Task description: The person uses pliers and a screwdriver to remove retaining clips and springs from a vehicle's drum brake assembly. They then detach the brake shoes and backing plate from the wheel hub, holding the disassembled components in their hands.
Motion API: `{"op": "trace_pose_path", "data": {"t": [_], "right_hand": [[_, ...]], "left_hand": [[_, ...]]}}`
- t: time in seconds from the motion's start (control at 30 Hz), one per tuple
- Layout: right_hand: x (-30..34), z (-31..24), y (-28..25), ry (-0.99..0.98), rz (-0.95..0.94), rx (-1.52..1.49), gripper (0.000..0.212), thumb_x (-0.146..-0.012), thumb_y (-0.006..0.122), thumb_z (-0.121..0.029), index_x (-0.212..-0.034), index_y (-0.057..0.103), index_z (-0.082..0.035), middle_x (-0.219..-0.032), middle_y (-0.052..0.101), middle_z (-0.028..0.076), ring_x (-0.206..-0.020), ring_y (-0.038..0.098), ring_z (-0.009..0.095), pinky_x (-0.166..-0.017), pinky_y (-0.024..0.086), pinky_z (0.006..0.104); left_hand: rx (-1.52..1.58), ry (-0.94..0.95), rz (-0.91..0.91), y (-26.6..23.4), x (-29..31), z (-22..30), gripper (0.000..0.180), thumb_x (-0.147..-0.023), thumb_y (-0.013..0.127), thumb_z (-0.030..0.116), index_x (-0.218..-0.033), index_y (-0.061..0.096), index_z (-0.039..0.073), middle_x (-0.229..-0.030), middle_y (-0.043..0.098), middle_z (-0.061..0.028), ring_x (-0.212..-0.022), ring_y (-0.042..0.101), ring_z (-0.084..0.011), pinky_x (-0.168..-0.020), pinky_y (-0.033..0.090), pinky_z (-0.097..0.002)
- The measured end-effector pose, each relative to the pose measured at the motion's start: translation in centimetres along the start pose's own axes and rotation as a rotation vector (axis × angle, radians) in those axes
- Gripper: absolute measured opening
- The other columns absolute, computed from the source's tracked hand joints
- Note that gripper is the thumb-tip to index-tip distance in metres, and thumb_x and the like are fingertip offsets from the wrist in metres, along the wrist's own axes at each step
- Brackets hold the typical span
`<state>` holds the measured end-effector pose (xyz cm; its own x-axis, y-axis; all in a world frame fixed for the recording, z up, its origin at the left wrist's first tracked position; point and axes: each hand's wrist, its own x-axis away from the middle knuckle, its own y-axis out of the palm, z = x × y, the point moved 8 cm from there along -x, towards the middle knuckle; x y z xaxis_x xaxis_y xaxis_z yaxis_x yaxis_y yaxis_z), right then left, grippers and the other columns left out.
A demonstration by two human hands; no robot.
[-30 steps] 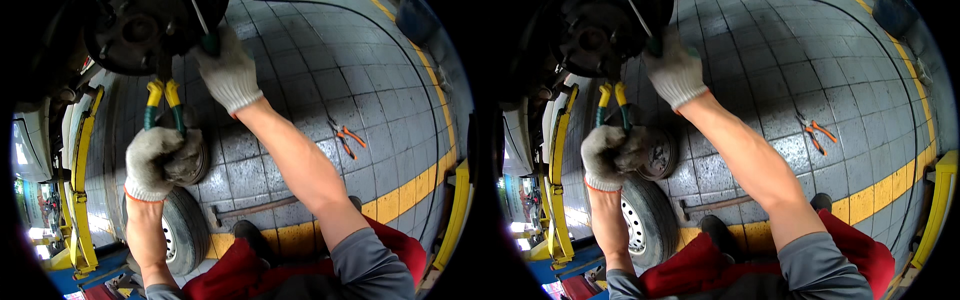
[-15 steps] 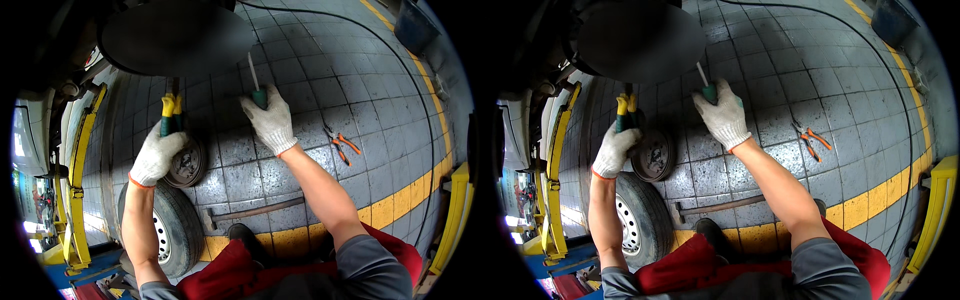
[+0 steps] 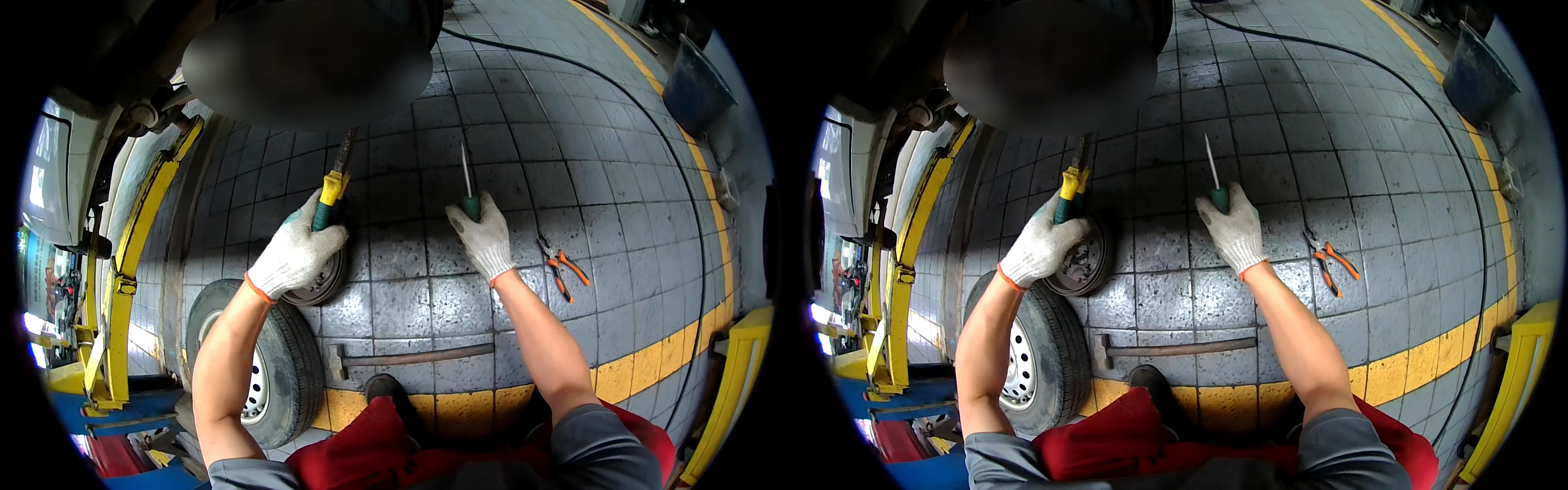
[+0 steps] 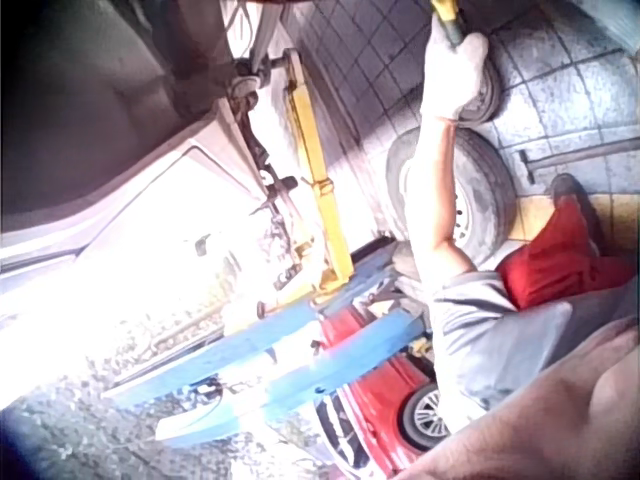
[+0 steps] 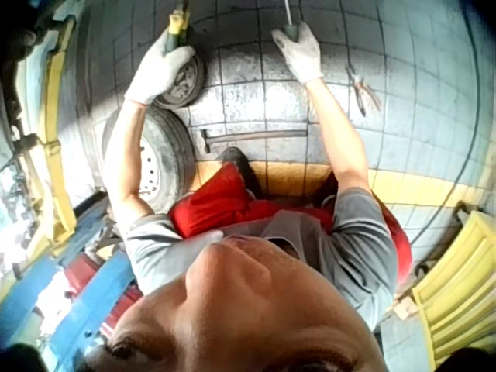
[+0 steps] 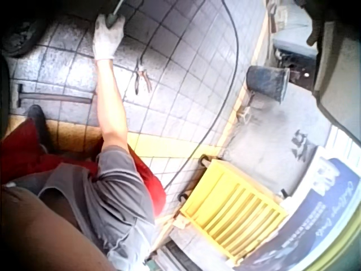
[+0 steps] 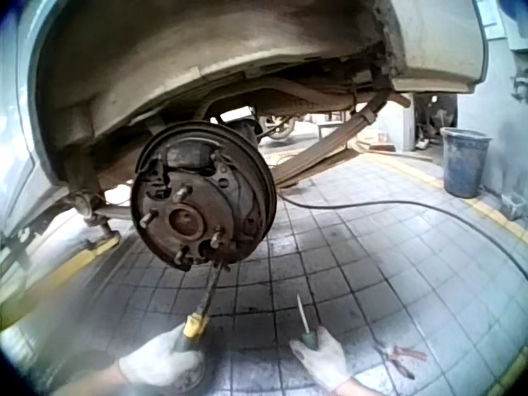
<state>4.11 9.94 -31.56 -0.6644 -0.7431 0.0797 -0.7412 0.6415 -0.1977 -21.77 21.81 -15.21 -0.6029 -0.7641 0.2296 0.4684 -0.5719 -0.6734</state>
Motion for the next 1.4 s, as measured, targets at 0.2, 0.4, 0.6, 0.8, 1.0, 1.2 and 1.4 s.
{"op": "trace_pose_path", "data": {"t": [0.2, 0.4, 0.6, 0.8, 1.0, 1.2, 1.4], "right_hand": [[-0.2, 5.2, -2.6, 0.049, 0.053, 0.14, 0.056, -0.09, 0.077, -0.035, -0.125, 0.062, 0.007, -0.1, 0.072, 0.022, -0.093, 0.07, 0.035, -0.086, 0.053, 0.042], [-0.3, 10.3, -3.5, 0.104, -0.092, 0.55, 0.061, -0.089, 0.074, -0.042, -0.129, 0.061, 0.002, -0.111, 0.071, 0.029, -0.107, 0.068, 0.047, -0.092, 0.052, 0.0491], [1.1, 14.7, -3.4, 0.229, -0.299, 0.839, 0.064, -0.09, 0.068, -0.048, -0.135, 0.06, -0.004, -0.13, 0.068, 0.029, -0.123, 0.064, 0.046, -0.106, 0.05, 0.0496], [1.9, 13.1, -2.6, 0.263, -0.589, 1.088, 0.069, -0.089, 0.068, -0.052, -0.139, 0.062, -0.005, -0.135, 0.066, 0.027, -0.127, 0.063, 0.043, -0.107, 0.05, 0.0475], [-3.0, -2.9, -2.3, -0.132, -0.26, 0.857, 0.067, -0.096, 0.063, -0.055, -0.139, 0.062, -0.004, -0.138, 0.065, 0.024, -0.126, 0.063, 0.041, -0.106, 0.051, 0.0458], [-3.0, -23.9, -2.4, -0.919, -0.119, 0.677, 0.036, -0.106, 0.059, -0.036, -0.127, 0.067, -0.007, -0.112, 0.069, 0.022, -0.093, 0.071, 0.038, -0.082, 0.057, 0.0468], [-5.6, -27.6, -1.6, -0.37, -0.148, 0.713, 0.066, -0.104, 0.048, -0.063, -0.105, 0.071, -0.001, -0.096, 0.071, 0.028, -0.099, 0.069, 0.046, -0.093, 0.052, 0.0533]], "left_hand": [[0.338, -0.051, -0.164, 1.7, -0.6, -0.2, 0.056, -0.092, 0.07, 0.019, -0.143, 0.054, 0.002, -0.096, 0.064, -0.0063, -0.09, 0.06, -0.0143, -0.086, 0.051, -0.0309], [0.122, 0.099, -0.075, 1.2, -0.3, 0.0, 0.061, -0.092, 0.07, 0.019, -0.146, 0.05, -0.002, -0.11, 0.068, -0.0155, -0.102, 0.066, -0.0274, -0.094, 0.052, -0.037], [-0.326, 0.219, 0.167, 2.2, -0.8, -2.1, 0.073, -0.092, 0.066, 0.023, -0.156, 0.041, -0.001, -0.131, 0.064, -0.0328, -0.122, 0.062, -0.0491, -0.105, 0.051, -0.0479], [-0.446, 0.048, -0.421, 11.6, -0.9, -9.5, 0.063, -0.096, 0.061, 0.034, -0.149, 0.048, 0.003, -0.119, 0.07, -0.0288, -0.111, 0.069, -0.0434, -0.095, 0.055, -0.0494], [-0.681, 0.144, -0.475, 14.6, -1.5, -11.2, 0.087, -0.093, 0.066, 0.058, -0.156, 0.043, 0.003, -0.138, 0.062, -0.0296, -0.13, 0.06, -0.0427, -0.111, 0.047, -0.045], [0.363, 0.278, 0.313, 1.1, -6.6, -2.2, 0.066, -0.099, 0.069, 0.046, -0.142, 0.057, -0.002, -0.128, 0.07, -0.0196, -0.121, 0.065, -0.0263, -0.104, 0.05, -0.0361], [0.751, 0.206, 0.436, -3.2, -8.9, 2.3, 0.048, -0.105, 0.065, 0.047, -0.114, 0.069, 0.0, -0.094, 0.075, -0.0045, -0.075, 0.062, -0.0104, -0.069, 0.05, -0.0284]]}}
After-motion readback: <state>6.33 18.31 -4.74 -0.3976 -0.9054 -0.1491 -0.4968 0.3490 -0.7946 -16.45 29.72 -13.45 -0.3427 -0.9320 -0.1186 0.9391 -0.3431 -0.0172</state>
